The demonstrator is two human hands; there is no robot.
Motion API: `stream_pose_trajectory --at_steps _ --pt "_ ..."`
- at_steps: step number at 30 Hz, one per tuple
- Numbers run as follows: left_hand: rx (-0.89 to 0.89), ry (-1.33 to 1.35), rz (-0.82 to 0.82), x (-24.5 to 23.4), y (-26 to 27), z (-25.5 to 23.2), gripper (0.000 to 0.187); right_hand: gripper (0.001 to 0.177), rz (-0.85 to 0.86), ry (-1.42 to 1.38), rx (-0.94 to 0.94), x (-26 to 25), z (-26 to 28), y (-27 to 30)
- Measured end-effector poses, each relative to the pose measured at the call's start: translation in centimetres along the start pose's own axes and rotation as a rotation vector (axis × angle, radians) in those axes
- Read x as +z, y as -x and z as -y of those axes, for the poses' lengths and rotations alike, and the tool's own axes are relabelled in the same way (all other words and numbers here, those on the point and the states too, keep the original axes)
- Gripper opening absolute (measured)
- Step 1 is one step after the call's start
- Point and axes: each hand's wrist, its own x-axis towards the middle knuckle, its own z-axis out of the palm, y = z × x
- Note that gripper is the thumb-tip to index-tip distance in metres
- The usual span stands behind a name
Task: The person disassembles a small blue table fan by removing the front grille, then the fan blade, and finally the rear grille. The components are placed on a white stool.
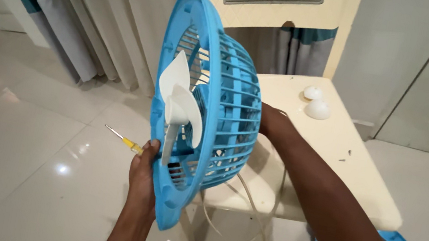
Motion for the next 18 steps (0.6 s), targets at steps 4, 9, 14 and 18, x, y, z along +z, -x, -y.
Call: stream_pose_trajectory --at_steps 4,9,14,18 --pt "-0.046 -0.012 -0.066 0.3 0.1 -0.2 0.034 0.049 0.144 0.198 0.070 -0.6 -0.8 1.0" --pt "-0.019 0.055 -0.045 0.9 0.2 -0.2 0.034 0.050 0.088 0.315 -0.044 -0.4 0.3 1.5" --pt "0.036 0.065 -0.025 -0.1 -0.1 0.4 0.037 0.035 0.038 -0.222 0.108 1.5 1.6 0.5" --pt "0.027 0.080 -0.046 0.0 -0.2 0.5 0.038 0.031 -0.003 0.260 -0.021 1.6 2.6 1.0"
